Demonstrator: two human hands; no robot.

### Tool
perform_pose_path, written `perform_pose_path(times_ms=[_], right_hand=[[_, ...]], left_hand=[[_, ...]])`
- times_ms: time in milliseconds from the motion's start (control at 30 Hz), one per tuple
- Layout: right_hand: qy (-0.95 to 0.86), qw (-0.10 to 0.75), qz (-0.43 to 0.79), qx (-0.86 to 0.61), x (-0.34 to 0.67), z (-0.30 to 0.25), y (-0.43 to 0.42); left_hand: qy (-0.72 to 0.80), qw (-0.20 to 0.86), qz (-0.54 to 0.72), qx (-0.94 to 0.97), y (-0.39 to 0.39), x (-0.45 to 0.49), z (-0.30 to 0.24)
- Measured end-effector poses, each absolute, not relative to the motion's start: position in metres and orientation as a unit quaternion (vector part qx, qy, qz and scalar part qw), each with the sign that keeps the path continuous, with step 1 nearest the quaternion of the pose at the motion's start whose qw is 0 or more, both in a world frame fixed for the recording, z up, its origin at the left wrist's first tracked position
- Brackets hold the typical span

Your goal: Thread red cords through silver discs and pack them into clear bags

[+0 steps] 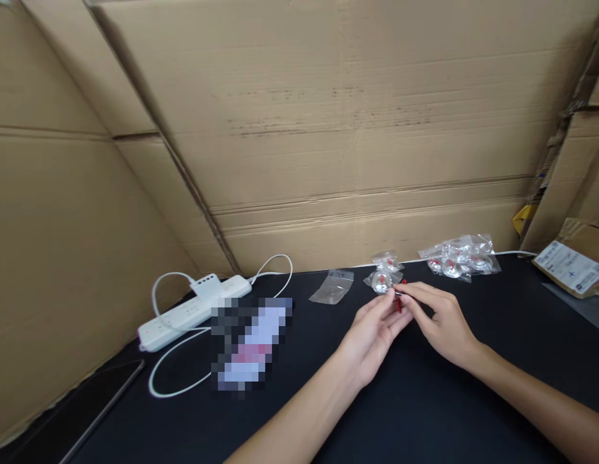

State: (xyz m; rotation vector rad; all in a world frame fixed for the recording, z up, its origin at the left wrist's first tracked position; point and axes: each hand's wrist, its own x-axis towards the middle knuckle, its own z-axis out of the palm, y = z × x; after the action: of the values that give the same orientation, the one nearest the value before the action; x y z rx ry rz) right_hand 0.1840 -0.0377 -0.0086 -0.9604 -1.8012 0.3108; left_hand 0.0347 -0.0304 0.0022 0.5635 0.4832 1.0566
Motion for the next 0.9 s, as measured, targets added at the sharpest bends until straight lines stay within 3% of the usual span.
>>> perform_pose_path(times_ms=[200,467,900], right_hand=[[-0.757,0.497,0.142,-0.399,0.183,-0.008,-0.038],[-0.751,0.48,0.2,-0.407,0.189,-0.004,-0.037],[-0.789,0.432,0.123,-0.42,0.199,-0.018,-0.032]], left_hand=[[0.233,0.782,0.513,0.266,-0.027,0.033,-0.001],[0.234,0.792,0.446,0.346,-0.021,0.026,-0.006],[0.283,0.786,0.415,0.361,-0.02,0.029,-0.013]])
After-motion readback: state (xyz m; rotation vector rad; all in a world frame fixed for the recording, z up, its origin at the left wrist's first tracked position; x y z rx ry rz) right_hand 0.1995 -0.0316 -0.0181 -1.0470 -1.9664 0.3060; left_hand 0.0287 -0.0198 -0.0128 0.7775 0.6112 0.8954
